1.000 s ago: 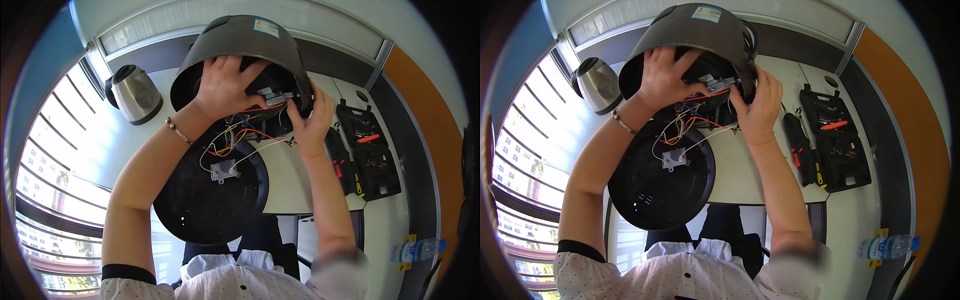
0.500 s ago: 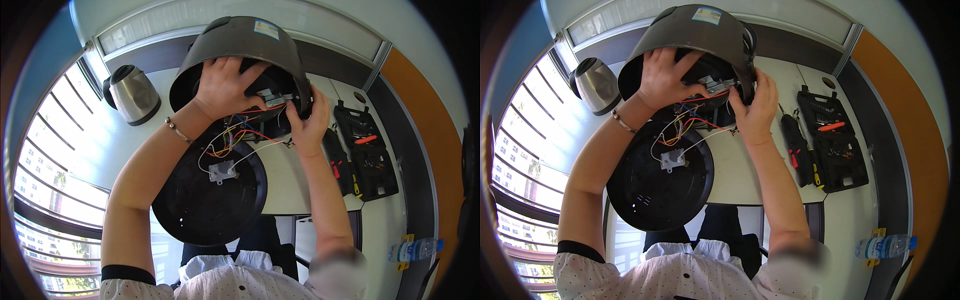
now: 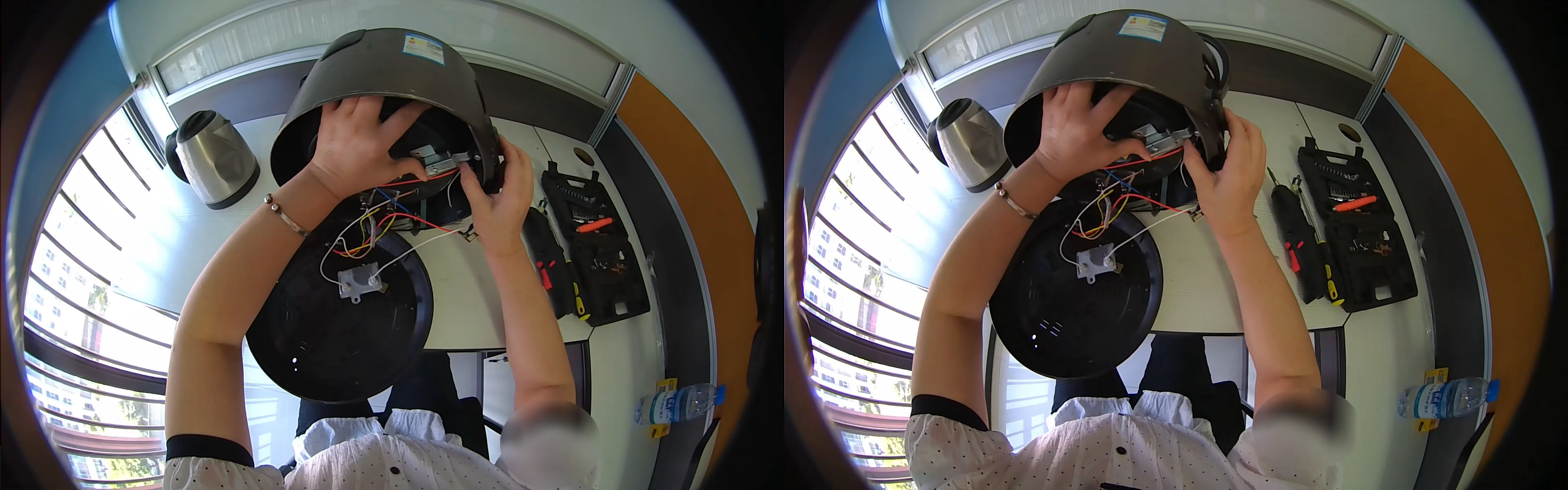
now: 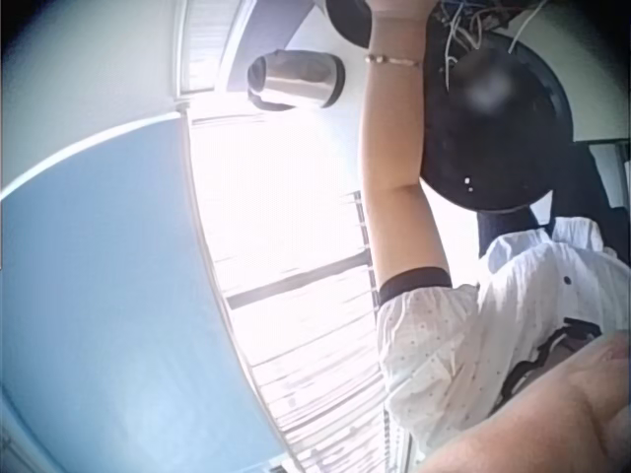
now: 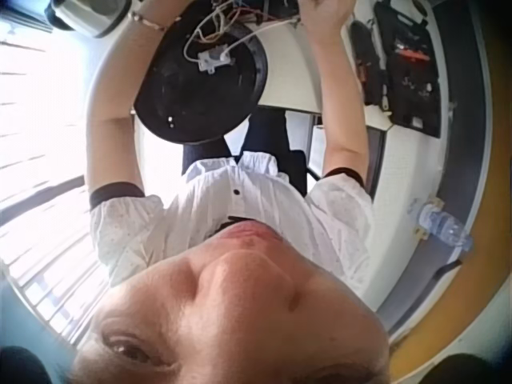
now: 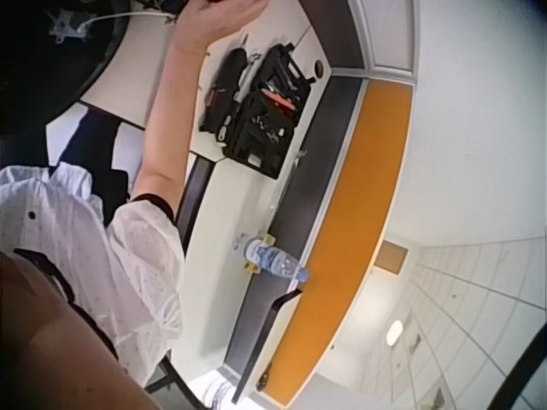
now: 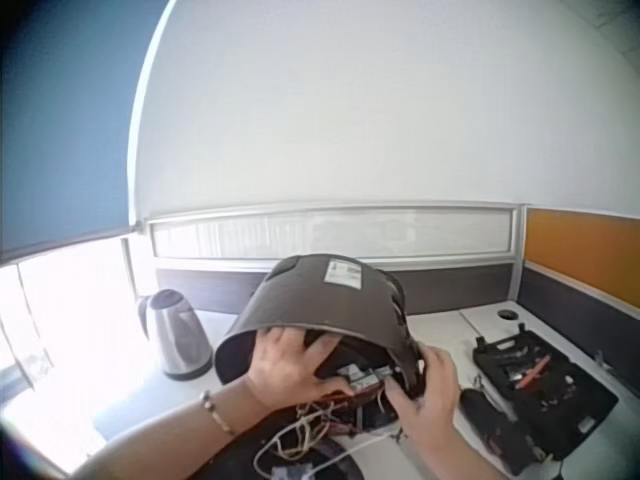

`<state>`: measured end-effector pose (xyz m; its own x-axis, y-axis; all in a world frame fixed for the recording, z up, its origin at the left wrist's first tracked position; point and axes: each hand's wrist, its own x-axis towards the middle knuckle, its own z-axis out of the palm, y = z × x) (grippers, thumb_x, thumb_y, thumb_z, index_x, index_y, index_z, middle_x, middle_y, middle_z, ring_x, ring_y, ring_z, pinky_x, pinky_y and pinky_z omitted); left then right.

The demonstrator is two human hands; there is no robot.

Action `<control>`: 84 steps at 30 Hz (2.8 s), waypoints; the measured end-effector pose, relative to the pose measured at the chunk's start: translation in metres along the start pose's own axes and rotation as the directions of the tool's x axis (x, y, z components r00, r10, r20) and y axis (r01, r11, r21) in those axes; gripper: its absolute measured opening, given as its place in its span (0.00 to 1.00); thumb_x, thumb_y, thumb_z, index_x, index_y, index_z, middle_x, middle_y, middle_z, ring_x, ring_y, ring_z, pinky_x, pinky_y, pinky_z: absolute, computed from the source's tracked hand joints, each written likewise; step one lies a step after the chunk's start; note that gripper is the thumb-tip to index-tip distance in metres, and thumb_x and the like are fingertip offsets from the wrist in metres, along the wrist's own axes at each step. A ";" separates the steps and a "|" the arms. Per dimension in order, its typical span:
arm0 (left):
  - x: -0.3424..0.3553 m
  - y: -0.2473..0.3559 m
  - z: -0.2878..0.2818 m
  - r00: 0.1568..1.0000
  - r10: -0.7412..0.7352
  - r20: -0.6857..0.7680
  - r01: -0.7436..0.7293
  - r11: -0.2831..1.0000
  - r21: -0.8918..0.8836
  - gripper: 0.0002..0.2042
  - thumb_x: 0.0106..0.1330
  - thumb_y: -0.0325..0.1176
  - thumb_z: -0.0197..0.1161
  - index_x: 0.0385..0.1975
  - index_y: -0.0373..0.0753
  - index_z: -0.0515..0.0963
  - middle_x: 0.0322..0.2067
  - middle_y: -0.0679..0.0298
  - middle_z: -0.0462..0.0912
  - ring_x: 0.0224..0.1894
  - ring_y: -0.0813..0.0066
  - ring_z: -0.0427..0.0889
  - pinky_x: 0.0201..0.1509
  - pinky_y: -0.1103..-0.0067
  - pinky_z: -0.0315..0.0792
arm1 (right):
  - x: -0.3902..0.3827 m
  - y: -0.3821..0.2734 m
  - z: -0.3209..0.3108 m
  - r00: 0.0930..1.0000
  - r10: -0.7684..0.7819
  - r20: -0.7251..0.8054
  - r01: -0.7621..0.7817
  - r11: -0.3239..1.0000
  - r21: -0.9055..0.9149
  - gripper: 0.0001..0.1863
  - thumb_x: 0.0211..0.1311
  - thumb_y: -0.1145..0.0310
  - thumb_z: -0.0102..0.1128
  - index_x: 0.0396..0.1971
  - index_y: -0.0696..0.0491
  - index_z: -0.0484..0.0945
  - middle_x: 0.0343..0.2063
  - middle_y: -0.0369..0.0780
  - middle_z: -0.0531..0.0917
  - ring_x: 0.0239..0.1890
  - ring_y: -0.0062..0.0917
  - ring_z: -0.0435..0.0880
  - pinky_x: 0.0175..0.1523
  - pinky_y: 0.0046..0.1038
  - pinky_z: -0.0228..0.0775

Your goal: The person works on the internal wiring of a disassembled appliance, likely a rice cooker, by hand. They connect and adjust multiple colored wires inside the housing while tools and parts rest on the table.

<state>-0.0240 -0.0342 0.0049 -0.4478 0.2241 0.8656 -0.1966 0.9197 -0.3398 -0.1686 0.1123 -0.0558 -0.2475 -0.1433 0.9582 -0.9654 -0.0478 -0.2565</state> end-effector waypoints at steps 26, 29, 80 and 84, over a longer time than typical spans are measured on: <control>0.005 0.003 -0.004 0.995 -0.003 0.099 0.004 1.000 -0.009 0.41 0.29 0.56 0.71 0.53 0.56 0.71 0.51 0.56 0.66 0.53 0.53 0.65 0.54 0.57 0.57 | 0.000 0.000 -0.001 1.000 -0.018 -0.011 0.017 0.999 -0.050 0.26 0.44 0.69 0.67 0.44 0.63 0.69 0.37 0.49 0.74 0.37 0.40 0.75 0.41 0.33 0.70; 0.005 0.004 -0.003 0.994 -0.017 0.111 0.018 1.000 -0.009 0.41 0.30 0.56 0.71 0.53 0.56 0.71 0.51 0.56 0.66 0.54 0.54 0.65 0.54 0.57 0.57 | -0.001 -0.001 -0.001 1.000 -0.005 -0.019 0.004 0.999 -0.040 0.27 0.43 0.69 0.67 0.44 0.63 0.69 0.37 0.48 0.74 0.37 0.40 0.76 0.41 0.33 0.70; 0.003 0.001 0.004 0.998 0.061 -0.011 -0.060 0.995 0.075 0.38 0.33 0.64 0.65 0.49 0.55 0.75 0.48 0.55 0.69 0.48 0.55 0.70 0.52 0.59 0.61 | 0.002 -0.002 -0.003 1.000 -0.021 -0.023 0.021 1.000 -0.014 0.26 0.41 0.70 0.66 0.43 0.62 0.70 0.36 0.48 0.74 0.37 0.41 0.76 0.40 0.33 0.70; 0.002 0.001 -0.003 0.997 0.045 0.069 -0.046 0.999 0.023 0.40 0.31 0.60 0.68 0.53 0.55 0.72 0.51 0.54 0.66 0.52 0.53 0.67 0.54 0.58 0.58 | -0.001 0.000 -0.001 0.999 0.032 -0.001 -0.032 0.999 0.001 0.26 0.41 0.70 0.66 0.43 0.62 0.70 0.37 0.48 0.74 0.37 0.41 0.75 0.41 0.33 0.70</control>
<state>-0.0225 -0.0316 0.0071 -0.5157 0.2419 0.8219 -0.1960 0.9005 -0.3880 -0.1682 0.1131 -0.0562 -0.2788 -0.1442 0.9495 -0.9567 -0.0441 -0.2876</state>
